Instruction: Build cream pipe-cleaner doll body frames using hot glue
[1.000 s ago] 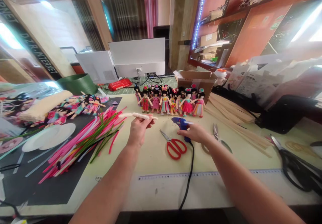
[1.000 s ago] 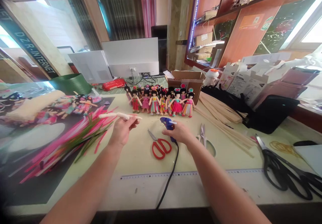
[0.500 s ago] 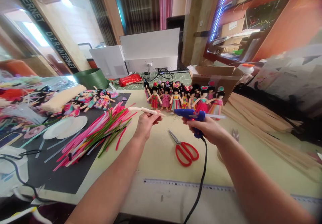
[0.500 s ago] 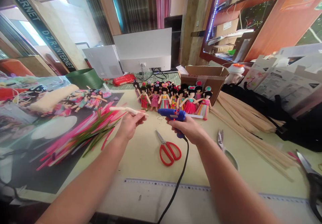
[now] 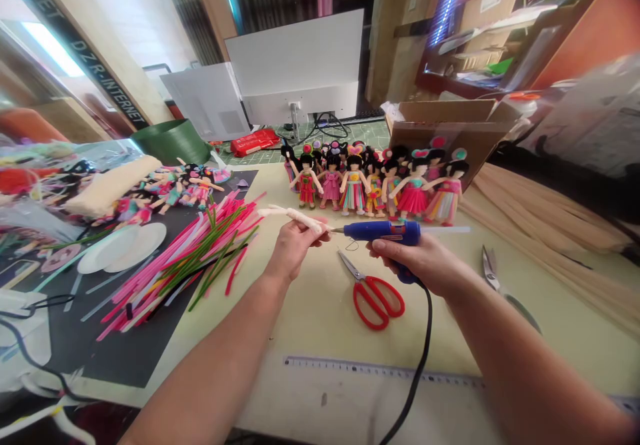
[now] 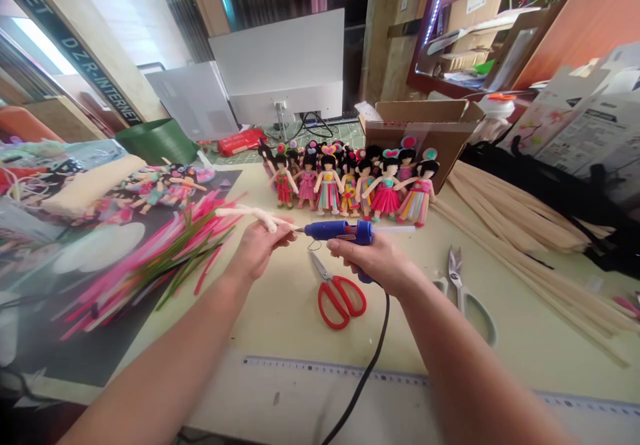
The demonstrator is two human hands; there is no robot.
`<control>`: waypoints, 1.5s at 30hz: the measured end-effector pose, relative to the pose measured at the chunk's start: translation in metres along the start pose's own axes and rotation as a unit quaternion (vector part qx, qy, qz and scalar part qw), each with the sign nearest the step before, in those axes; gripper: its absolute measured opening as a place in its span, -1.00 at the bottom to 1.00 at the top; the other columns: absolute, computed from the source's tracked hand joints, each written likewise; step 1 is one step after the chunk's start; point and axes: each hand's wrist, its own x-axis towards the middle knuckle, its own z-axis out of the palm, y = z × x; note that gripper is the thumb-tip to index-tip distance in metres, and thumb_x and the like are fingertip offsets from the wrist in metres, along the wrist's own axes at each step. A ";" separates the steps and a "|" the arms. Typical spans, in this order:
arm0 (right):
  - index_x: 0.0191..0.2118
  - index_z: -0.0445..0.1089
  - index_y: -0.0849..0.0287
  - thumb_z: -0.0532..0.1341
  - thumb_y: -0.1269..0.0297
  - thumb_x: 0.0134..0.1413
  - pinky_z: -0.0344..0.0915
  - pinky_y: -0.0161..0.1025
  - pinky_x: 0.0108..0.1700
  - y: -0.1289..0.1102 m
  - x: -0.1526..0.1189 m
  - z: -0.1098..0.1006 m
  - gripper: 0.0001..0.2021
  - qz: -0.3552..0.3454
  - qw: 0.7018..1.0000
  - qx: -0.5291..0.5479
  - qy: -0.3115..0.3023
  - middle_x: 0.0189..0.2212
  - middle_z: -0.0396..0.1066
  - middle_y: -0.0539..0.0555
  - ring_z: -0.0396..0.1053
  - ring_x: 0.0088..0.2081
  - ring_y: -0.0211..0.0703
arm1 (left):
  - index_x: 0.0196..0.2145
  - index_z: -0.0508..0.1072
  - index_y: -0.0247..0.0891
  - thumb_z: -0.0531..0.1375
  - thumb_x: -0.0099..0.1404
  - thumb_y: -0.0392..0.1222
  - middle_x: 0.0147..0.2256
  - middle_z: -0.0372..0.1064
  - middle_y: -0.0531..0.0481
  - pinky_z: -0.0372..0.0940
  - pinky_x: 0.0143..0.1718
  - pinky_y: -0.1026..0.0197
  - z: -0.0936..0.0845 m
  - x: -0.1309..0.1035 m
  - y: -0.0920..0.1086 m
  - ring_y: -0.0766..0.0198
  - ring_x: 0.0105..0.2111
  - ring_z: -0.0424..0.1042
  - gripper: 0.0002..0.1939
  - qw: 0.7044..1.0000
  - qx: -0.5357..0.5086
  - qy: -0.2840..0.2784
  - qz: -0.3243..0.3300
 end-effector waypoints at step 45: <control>-0.42 0.49 0.16 0.36 -0.07 -0.18 0.06 -0.33 -0.62 -0.002 -0.002 0.007 -0.64 -0.009 1.000 -0.018 0.010 -0.61 0.32 0.01 0.19 -0.57 -0.29 | -0.30 0.53 -0.31 0.35 0.06 -0.13 -0.39 0.50 -0.06 0.26 -0.35 0.27 0.003 -0.003 0.002 0.33 -0.43 0.46 -0.75 0.999 -0.033 0.011 -0.031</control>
